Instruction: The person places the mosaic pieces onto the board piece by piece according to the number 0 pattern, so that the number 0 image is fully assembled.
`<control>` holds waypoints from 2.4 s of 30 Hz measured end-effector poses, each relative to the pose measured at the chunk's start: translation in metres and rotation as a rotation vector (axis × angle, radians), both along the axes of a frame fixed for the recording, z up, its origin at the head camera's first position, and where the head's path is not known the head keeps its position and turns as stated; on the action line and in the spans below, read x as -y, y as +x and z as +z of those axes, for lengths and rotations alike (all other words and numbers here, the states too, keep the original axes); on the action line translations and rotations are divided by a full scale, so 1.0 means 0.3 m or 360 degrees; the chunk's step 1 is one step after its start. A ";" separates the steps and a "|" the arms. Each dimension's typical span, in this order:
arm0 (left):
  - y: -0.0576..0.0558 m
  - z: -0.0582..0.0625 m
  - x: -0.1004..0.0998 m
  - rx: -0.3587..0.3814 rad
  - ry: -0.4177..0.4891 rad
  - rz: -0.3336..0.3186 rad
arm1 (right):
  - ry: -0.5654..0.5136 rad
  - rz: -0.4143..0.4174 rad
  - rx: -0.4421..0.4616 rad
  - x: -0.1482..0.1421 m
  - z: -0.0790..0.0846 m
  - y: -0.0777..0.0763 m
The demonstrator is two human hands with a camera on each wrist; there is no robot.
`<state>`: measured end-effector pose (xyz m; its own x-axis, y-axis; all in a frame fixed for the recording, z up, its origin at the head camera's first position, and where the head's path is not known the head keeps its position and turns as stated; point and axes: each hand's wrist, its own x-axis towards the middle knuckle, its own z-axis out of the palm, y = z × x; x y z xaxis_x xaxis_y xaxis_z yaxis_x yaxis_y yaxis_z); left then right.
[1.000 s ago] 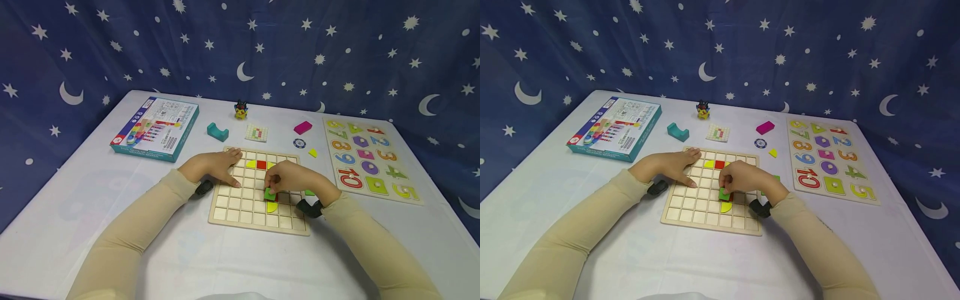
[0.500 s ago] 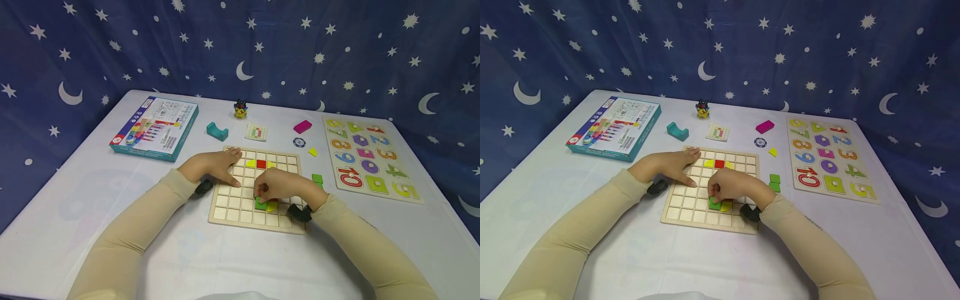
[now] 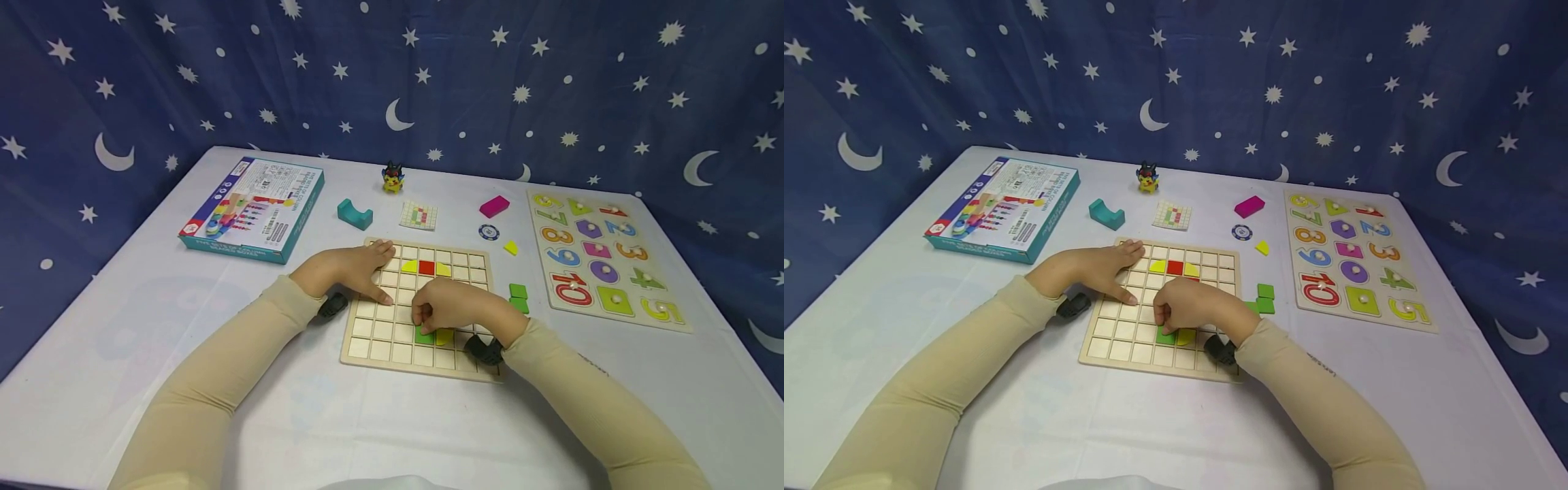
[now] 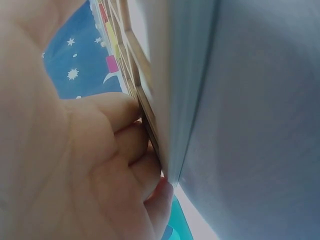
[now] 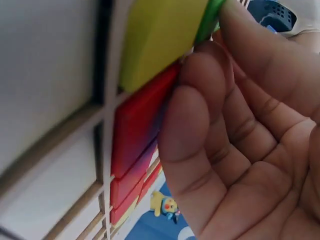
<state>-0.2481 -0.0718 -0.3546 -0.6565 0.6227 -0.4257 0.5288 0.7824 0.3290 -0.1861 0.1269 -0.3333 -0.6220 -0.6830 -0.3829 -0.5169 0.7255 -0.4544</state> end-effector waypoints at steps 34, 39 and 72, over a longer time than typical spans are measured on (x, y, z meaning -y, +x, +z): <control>0.003 0.008 0.000 -0.0015 -0.0012 -0.0008 | 0.0019 -0.0754 -0.0156 -0.461 0.053 -0.290; 0.002 0.005 -0.003 -0.0011 -0.0015 -0.0006 | 0.0066 -0.0893 -0.0153 -0.481 0.023 -0.318; 0.002 0.006 -0.005 0.0006 -0.0019 0.0001 | 0.0176 -0.0883 -0.0292 -0.499 0.011 -0.285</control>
<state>-0.2476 -0.0703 -0.3527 -0.6552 0.6173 -0.4354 0.5270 0.7865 0.3219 -0.2717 0.2767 -0.3301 -0.9374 -0.1992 -0.2857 -0.1099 0.9476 -0.3000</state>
